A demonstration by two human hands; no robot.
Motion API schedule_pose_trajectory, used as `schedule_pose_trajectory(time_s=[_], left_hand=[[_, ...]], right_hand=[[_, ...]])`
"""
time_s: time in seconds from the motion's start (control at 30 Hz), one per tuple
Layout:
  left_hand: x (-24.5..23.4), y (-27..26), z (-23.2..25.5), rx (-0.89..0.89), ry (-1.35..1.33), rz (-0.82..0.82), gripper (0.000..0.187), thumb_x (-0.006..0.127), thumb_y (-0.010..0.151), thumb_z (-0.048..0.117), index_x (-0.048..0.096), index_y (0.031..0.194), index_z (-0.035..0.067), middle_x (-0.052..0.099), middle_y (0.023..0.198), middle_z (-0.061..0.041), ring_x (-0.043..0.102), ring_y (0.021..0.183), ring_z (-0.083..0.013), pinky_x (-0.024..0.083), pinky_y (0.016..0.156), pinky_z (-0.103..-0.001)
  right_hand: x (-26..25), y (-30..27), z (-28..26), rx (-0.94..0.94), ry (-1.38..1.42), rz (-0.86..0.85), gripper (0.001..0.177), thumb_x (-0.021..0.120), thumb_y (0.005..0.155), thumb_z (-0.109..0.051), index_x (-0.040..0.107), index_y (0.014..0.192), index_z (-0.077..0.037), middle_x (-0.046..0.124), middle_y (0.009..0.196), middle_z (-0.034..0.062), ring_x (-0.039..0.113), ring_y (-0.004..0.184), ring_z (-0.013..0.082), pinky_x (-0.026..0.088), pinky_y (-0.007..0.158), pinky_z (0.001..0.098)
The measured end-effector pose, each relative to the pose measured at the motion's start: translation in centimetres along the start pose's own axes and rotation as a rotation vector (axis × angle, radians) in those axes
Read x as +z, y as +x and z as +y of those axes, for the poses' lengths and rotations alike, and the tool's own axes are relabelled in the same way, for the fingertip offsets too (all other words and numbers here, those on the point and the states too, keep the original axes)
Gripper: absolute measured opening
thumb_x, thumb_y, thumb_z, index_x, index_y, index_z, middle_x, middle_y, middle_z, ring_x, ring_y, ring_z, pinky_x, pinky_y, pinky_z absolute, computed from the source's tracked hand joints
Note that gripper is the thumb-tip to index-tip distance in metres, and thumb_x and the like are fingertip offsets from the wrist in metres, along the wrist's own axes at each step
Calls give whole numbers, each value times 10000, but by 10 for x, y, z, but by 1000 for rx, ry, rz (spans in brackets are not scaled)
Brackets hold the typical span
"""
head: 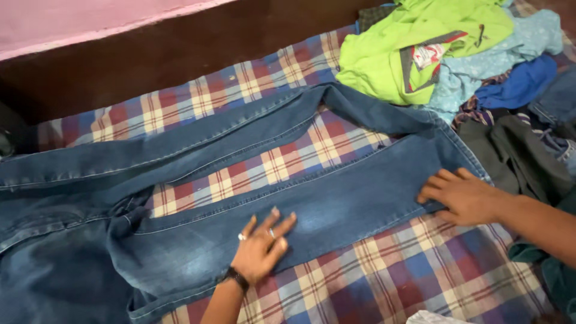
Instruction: The person picks up a pair of blue jeans from a pile of clothes on a bed, smooths them out, folds them in half lengthwise, and then folds them into a square before placing them into an open suitcase.
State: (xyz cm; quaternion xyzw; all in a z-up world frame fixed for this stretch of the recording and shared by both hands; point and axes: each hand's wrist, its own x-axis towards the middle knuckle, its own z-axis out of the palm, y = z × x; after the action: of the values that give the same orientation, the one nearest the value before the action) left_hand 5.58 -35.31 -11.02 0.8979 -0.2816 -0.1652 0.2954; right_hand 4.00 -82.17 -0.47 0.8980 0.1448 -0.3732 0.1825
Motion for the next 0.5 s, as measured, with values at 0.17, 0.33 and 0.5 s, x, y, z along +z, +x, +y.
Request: schedule_pose_trajectory(time_s=[0.17,0.33,0.5], left_hand=[[21,44,4,-66,288,339,575,436,973,491,455,1516,304,311,1663,-36,204,1538,-310,33,1175,-655],[27,51,9,-173,420,389,603,487,942,473,466,1527,329,316,1656,-12,246,1517,-308,60,1128,-646],[3,95,-10,-275,339,571,518,630,932,290,512,1434,239,383,1612,-6,366,1459,-263,247,1176,-545]], right_hand=[[24,32,8,-103,116,235,795,584,901,-537,320,1617,-313,250,1708,-10,305,1461,270,349,1013,527],[28,66,33,-18,229,269,581,576,957,-563,474,1465,-301,459,1513,-25,476,1387,262,416,1090,456],[14,116,53,230,659,690,638,634,888,-492,553,1400,-121,631,1342,125,695,1115,308,552,952,395]])
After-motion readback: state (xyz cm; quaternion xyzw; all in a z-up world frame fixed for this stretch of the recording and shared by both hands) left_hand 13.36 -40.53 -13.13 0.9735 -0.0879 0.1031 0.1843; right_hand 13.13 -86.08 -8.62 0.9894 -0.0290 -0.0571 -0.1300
